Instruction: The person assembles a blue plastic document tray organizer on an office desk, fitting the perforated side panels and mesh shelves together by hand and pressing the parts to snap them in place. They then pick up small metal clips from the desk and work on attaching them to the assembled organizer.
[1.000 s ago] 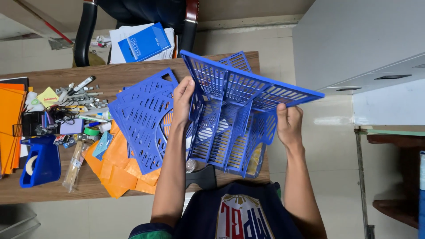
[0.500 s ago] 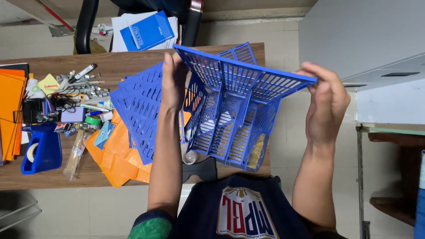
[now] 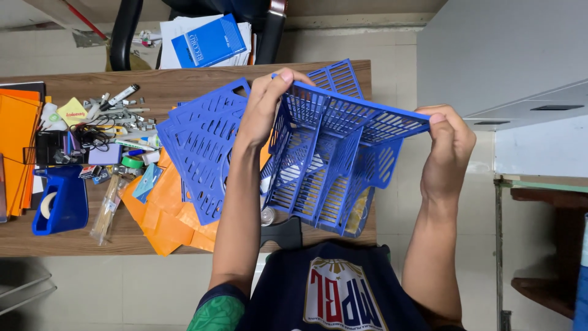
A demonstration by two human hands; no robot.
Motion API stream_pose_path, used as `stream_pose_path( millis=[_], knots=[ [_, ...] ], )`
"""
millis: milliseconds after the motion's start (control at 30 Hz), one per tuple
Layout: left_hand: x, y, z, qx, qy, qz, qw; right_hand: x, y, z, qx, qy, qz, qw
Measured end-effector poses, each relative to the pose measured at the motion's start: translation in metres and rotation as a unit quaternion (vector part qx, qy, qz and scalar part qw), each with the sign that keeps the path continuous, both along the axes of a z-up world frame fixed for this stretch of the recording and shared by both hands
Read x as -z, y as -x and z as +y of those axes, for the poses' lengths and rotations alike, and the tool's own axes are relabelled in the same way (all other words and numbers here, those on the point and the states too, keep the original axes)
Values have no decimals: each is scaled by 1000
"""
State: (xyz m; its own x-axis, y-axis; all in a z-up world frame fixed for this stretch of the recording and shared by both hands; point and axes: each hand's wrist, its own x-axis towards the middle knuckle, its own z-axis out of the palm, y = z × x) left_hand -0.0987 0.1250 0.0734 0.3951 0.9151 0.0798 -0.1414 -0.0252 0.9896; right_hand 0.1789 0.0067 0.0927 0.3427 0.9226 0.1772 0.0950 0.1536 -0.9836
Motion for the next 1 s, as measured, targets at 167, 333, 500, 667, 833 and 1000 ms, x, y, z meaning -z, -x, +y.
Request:
stream_pose_path(
  millis=[167,333,500,667,833,1000],
  knots=[
    [-1,-3,-5,-9,28,-18,999,-1,3,-2,14,8,-58,998],
    [-5,-3,-7,-31,26,-6,999,5,6,-2,14,-2,-85,996],
    [-9,-7,-9,-53,55,29,997,15,9,-2,27,-36,-90,995],
    [-11,-11,-9,-70,63,43,995,19,19,-2,59,-38,-68,995],
    [-12,-12,-10,-103,72,91,988,21,22,-1,65,-45,-67,995],
    [-7,-2,-8,-99,68,124,985,16,25,3,40,-49,-69,996]
  ],
)
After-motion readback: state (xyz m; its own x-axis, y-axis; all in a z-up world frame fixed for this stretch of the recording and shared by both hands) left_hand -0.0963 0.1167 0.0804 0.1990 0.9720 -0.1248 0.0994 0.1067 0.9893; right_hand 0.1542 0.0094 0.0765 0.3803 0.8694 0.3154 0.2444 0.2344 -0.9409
